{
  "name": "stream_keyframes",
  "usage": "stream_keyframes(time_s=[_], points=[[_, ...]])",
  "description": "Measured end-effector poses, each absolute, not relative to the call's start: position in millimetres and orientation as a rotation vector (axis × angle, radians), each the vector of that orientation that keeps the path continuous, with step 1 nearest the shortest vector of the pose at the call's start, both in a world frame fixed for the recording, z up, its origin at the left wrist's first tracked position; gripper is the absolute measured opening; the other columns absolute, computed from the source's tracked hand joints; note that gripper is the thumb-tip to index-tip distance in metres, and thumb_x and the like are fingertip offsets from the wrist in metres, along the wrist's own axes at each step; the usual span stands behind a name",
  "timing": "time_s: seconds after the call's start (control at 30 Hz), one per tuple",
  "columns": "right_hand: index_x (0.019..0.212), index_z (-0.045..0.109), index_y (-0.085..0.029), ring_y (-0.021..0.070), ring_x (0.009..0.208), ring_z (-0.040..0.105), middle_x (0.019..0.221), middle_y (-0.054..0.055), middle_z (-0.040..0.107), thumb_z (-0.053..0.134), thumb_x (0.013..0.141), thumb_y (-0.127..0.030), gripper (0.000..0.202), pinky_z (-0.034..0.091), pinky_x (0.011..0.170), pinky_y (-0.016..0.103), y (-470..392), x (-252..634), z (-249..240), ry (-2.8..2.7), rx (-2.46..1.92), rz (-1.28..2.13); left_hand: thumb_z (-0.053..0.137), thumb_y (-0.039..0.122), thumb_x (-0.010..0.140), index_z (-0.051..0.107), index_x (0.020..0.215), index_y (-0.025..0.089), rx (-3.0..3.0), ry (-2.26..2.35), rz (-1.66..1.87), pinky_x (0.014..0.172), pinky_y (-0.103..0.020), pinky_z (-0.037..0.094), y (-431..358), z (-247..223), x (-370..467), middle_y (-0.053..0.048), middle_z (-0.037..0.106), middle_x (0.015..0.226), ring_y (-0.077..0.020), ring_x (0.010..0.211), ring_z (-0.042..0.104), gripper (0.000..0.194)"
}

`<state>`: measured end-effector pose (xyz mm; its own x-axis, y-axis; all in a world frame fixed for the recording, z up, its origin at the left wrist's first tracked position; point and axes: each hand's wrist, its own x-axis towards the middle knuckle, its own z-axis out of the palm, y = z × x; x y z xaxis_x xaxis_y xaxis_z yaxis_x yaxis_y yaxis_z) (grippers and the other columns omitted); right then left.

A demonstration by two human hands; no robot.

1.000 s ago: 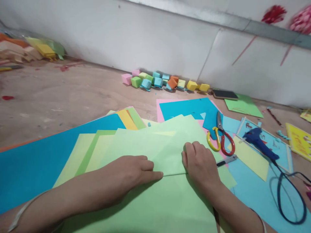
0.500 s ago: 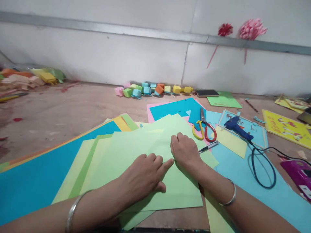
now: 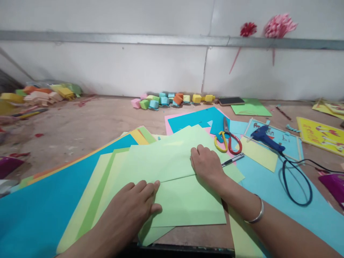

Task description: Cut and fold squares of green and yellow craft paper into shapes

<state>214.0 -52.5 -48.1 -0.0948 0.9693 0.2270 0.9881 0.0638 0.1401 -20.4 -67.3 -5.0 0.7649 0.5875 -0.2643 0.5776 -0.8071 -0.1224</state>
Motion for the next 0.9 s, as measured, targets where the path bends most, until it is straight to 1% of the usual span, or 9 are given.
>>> stream_keyframes(time_s=[0.07,0.23,0.3,0.37,0.43,0.5,0.67,0.83,0.9], points=[[0.085,0.057,-0.015,0.0137,0.059,0.039,0.079,0.006,0.055,0.039,0.094,-0.02,0.021,0.013,0.055,0.031,-52,214,-48,-2.226,-2.071,-0.386,0.055,0.022,0.092,0.072,0.101,0.019,-2.894,-1.018,0.444,0.062,-0.033,0.042,-72,-5,-26,-0.013,0.066,0.108,-0.0254,0.088,0.06,0.02],[0.085,0.057,-0.015,0.0139,0.059,0.039,0.079,0.006,0.055,0.039,0.095,-0.021,0.021,0.014,0.055,0.031,-53,215,-49,-2.233,-2.071,-0.396,0.05,0.016,0.091,0.071,0.08,0.015,-2.826,-1.263,0.403,0.058,-0.032,0.041,-78,1,-19,-0.009,0.062,0.078,-0.0238,0.075,0.057,0.024],[0.086,0.057,-0.015,0.0142,0.06,0.04,0.08,0.006,0.055,0.039,0.095,-0.022,0.021,0.014,0.054,0.031,-53,214,-49,-2.236,-2.079,-0.391,0.051,0.019,0.091,0.071,0.08,0.014,-2.856,-1.301,0.273,0.062,-0.036,0.045,-80,2,-4,-0.01,0.061,0.081,-0.0256,0.081,0.057,0.023],[0.087,0.057,-0.015,0.0147,0.061,0.042,0.081,0.006,0.056,0.04,0.095,-0.023,0.021,0.014,0.054,0.031,-53,214,-48,-2.234,-2.089,-0.39,0.056,0.026,0.09,0.07,0.099,0.013,-2.939,-1.21,0.138,0.066,-0.039,0.047,-83,0,16,-0.011,0.062,0.091,-0.0264,0.085,0.056,0.021],[0.088,0.057,-0.015,0.0154,0.062,0.043,0.081,0.006,0.056,0.039,0.096,-0.023,0.021,0.014,0.054,0.031,-53,213,-48,-2.232,-2.099,-0.394,0.058,0.033,0.09,0.057,0.126,0.009,-3.007,-1.125,-0.008,0.072,-0.039,0.049,-87,-4,35,-0.012,0.061,0.101,-0.0257,0.089,0.055,0.044],[0.089,0.057,-0.015,0.0157,0.062,0.044,0.082,0.007,0.057,0.039,0.096,-0.023,0.022,0.015,0.054,0.031,-53,213,-47,-2.232,-2.109,-0.394,0.059,0.04,0.089,0.049,0.134,0.009,-3.043,-1.153,-0.044,0.076,-0.04,0.048,-89,-8,49,-0.011,0.061,0.103,-0.0255,0.091,0.054,0.056],[0.089,0.057,-0.015,0.0157,0.062,0.044,0.082,0.007,0.057,0.039,0.096,-0.023,0.02,0.016,0.054,0.031,-52,215,-49,-2.231,-2.083,-0.384,0.059,0.048,0.087,0.067,0.107,0.014,-3.032,-1.273,0.013,0.072,-0.043,0.048,-88,-9,53,-0.007,0.061,0.097,-0.0264,0.088,0.053,0.04],[0.088,0.057,-0.015,0.0159,0.063,0.043,0.08,0.006,0.055,0.04,0.095,-0.022,0.02,0.017,0.055,0.03,-52,217,-53,-2.249,-2.001,-0.427,0.055,0.034,0.092,0.071,0.09,0.016,-2.955,-1.317,0.105,0.068,-0.041,0.045,-84,-13,30,-0.009,0.062,0.096,-0.0263,0.085,0.054,0.024],[0.088,0.057,-0.015,0.0153,0.061,0.042,0.079,0.006,0.055,0.04,0.095,-0.022,0.02,0.017,0.055,0.03,-52,217,-52,-2.25,-2.003,-0.415,0.051,0.03,0.093,0.072,0.087,0.017,-2.916,-1.289,0.149,0.066,-0.04,0.044,-86,-19,16,-0.009,0.063,0.097,-0.0263,0.083,0.054,0.025]])
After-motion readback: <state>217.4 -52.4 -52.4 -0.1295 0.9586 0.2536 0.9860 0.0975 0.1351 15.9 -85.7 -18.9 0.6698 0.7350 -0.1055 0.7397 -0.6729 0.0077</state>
